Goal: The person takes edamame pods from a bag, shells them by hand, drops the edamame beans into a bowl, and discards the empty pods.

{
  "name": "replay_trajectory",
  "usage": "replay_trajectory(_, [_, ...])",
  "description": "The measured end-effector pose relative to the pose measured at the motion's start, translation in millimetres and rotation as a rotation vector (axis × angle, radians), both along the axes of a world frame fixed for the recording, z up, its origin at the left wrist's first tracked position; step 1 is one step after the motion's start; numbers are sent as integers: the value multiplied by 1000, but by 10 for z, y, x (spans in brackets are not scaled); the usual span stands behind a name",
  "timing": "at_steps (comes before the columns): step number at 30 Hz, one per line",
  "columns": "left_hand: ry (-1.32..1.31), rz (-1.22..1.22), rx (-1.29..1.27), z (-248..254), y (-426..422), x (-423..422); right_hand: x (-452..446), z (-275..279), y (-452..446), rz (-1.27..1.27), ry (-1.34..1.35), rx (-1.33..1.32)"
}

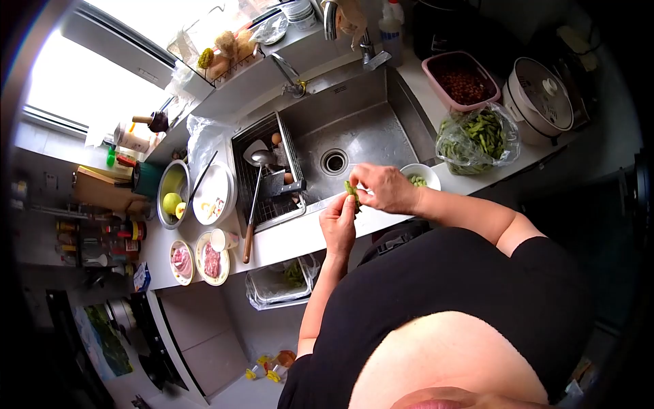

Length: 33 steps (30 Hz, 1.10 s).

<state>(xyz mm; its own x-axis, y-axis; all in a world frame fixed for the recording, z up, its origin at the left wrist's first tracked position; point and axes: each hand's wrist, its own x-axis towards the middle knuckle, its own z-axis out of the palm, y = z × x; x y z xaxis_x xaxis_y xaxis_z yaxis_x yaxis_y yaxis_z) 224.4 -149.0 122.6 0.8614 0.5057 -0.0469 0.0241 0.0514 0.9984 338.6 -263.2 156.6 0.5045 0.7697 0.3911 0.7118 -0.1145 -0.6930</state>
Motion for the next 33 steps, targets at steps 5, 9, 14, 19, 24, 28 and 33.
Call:
replay_trajectory(5, [16, 55, 414, 34, -67, -49, -71, 10, -62, 11, 93, -139])
replay_trajectory(9, [69, -71, 491, 131, -50, -101, 21, 74, -114, 205, 246, -308])
replay_trajectory(14, [83, -224, 575, 111, 19, -145, 76, 58, -139, 344, 181, -381])
replay_trajectory(19, [77, -328, 477, 166, 66, -162, 69, 41, -149, 431, 213, -434])
replay_trajectory(24, [157, -338, 447, 234, 63, -137, 24, 94, -130, 408, 262, -508])
replay_trajectory(28, [151, -339, 373, 201, 85, -126, -16, 17, -134, 388, 380, -394])
replay_trajectory(33, [147, -347, -66, 65, 148, -89, -17, -254, -91, 347, 506, -141])
